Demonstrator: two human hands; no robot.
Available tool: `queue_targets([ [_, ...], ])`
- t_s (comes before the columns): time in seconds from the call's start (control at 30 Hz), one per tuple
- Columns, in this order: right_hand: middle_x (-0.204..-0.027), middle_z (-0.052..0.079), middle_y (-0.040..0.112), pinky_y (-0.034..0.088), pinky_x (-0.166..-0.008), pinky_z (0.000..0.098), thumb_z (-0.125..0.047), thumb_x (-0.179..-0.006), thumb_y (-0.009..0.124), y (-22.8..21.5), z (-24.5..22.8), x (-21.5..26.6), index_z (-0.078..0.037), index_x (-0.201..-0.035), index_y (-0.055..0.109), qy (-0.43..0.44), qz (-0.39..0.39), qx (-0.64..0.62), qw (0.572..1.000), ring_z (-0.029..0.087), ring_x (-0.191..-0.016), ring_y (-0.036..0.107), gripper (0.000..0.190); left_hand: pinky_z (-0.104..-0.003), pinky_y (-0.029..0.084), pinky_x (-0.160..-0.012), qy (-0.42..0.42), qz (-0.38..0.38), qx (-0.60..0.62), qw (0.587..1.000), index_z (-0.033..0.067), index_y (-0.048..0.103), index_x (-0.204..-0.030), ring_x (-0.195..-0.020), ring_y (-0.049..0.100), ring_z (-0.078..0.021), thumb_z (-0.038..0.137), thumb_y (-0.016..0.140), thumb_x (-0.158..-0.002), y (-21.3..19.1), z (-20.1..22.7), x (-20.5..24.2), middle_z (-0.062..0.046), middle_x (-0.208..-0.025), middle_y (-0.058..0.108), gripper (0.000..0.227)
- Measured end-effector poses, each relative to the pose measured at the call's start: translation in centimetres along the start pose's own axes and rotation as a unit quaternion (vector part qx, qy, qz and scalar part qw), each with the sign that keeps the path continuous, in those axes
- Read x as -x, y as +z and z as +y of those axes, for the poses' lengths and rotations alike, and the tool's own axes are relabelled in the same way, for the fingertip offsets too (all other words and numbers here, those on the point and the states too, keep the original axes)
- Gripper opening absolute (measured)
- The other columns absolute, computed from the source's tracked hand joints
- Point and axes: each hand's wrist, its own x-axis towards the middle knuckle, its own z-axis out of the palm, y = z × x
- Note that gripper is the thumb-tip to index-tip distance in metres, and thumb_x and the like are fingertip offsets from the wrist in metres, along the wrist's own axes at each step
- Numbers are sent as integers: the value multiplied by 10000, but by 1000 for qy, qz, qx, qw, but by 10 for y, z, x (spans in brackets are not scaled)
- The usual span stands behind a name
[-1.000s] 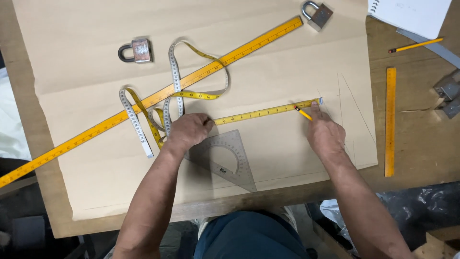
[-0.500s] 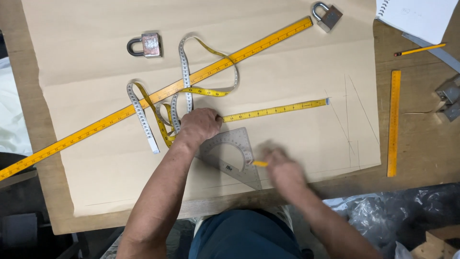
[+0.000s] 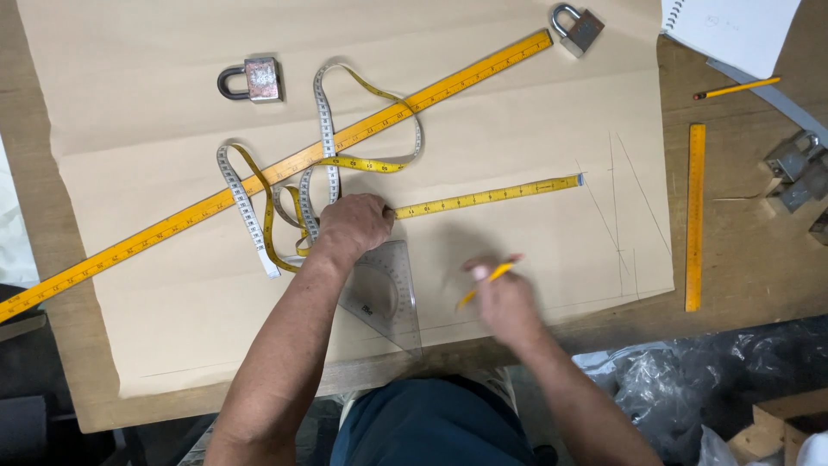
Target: The person uses a pencil, rulers, and a set square to draw straight lines and geometric patterns on a large sheet of paper laid on a workbench. They measure and mark points, then connect them with straight lines using different rulers and a set square.
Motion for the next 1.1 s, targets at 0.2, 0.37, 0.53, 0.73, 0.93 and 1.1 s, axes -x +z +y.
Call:
queue_targets([
  [0.2,-1255,192,718,446,-1105,469,-81,-1070,427,-31,5,-33,-104,-1372,642,-5,102,-269,958,295,-1211,671,371,-467,598,-894,-7,-2,-8,1000,132,712,-1246,-1036,749,-257,178,418,-990,0,2,-1,-84,-1062,784,392],
  [0.37,-1158,172,747,462,-1086,423,-80,-1050,506,-16,23,-48,-87,-1283,683,20,111,-259,959,245,-1164,677,292,-447,590,-905,16,-15,-51,998,127,708,-1258,-1053,743,-236,119,434,-986,-6,3,6,-72,-1093,784,386],
  [0.53,-1177,99,758,466,-1075,376,-91,-1034,504,-18,12,-47,-164,-1287,699,19,98,-215,971,195,-1200,668,327,-439,593,-896,20,-21,-66,997,125,698,-1267,-1055,741,-230,117,432,-996,-10,4,7,-73,-1093,783,380],
  [0.73,-1146,173,756,500,-1030,441,-31,-1026,512,-22,-4,-45,-85,-1273,707,-9,118,-219,969,255,-1143,685,320,-457,586,-895,-3,-17,21,1000,113,696,-1265,-1028,746,-238,158,436,-1007,-7,1,2,-96,-1034,782,369],
  [0.93,-1116,170,766,542,-957,451,-40,-1003,556,-19,0,-51,-98,-1244,734,-19,135,-162,977,307,-1113,710,305,-449,593,-864,3,-2,19,1000,115,711,-1232,-988,756,-240,165,435,-1000,-1,-2,-2,-101,-987,786,364],
  [1.1,-873,96,778,587,-785,415,-95,-912,658,-20,9,-62,-188,-1014,797,-60,171,-59,982,298,-867,748,195,-438,594,-850,3,4,15,1000,107,727,-1207,-986,758,-249,188,406,-1001,4,-1,-4,-98,-991,789,390],
])
